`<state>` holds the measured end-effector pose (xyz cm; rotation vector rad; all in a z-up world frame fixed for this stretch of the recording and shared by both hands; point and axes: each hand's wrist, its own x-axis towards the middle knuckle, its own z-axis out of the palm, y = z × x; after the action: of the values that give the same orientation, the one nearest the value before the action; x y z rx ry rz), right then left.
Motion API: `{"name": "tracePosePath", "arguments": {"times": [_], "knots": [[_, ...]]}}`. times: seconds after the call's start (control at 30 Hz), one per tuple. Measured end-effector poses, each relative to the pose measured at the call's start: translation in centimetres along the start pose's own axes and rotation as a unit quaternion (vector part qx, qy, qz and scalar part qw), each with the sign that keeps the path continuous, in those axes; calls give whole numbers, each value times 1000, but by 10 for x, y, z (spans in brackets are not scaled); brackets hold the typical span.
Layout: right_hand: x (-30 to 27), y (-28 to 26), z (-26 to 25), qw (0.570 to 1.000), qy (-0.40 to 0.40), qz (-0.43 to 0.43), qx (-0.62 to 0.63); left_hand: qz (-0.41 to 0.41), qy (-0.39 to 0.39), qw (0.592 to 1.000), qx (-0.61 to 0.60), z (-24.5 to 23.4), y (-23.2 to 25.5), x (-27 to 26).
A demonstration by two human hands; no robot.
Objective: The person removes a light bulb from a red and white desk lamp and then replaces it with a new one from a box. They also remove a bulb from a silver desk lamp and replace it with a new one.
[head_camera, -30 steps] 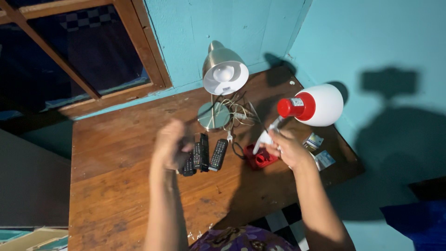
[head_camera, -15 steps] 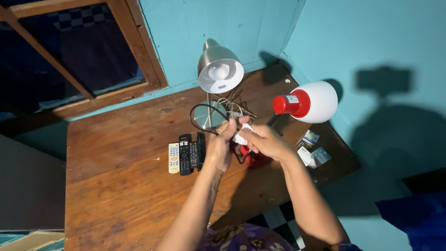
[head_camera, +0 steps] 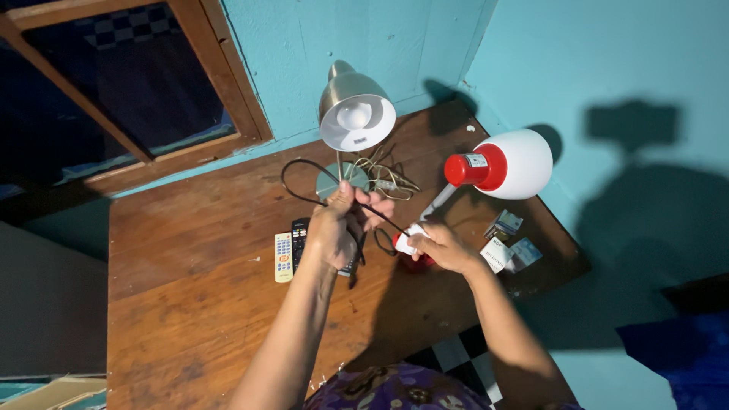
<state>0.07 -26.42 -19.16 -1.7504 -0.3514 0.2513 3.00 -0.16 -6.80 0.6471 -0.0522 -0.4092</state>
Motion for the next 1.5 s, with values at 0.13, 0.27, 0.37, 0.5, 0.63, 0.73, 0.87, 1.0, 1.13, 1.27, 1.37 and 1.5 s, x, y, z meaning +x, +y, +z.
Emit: {"name": "tracePosePath", "arguments": {"times": [0.13, 0.27, 0.37, 0.5, 0.63, 0.73, 0.87, 1.0, 1.13, 1.27, 1.37, 1.5], "knots": [[-9, 63, -4, 997, 26, 57, -45, 59, 16, 998, 3, -13, 27, 7], [-11, 102, 4, 994, 38, 29, -101, 58, 33, 998, 12, -15, 25, 9], [-10, 112, 20, 993, 56, -6, -104, 62, 24, 998, 9, -8, 24, 6], [-11, 129, 24, 910, 125, -160, -361, 100, -9, 994, 39, 10, 47, -4], [-8, 142, 32, 919, 175, -142, -323, 78, 4, 970, 229, 31, 57, -14], [8, 138, 25, 950, 171, -122, -230, 128, -95, 888, 432, 41, 45, -14], [24, 135, 15, 968, 137, -8, -212, -67, -7, 757, 650, 32, 10, -1], [27, 133, 11, 964, 130, 118, -200, -219, -55, 686, 692, -25, -58, 29], [26, 158, 7, 949, 140, -101, -264, 283, 21, 531, 798, -81, -126, 45], [19, 180, 14, 955, 192, 79, -214, -249, -21, 797, 549, -66, -110, 50], [18, 187, 27, 961, 216, -68, -157, -234, 2, 784, 575, -51, -83, 58], [22, 186, 49, 890, 275, -189, -310, -201, -23, 774, 600, -61, -79, 77]]}}
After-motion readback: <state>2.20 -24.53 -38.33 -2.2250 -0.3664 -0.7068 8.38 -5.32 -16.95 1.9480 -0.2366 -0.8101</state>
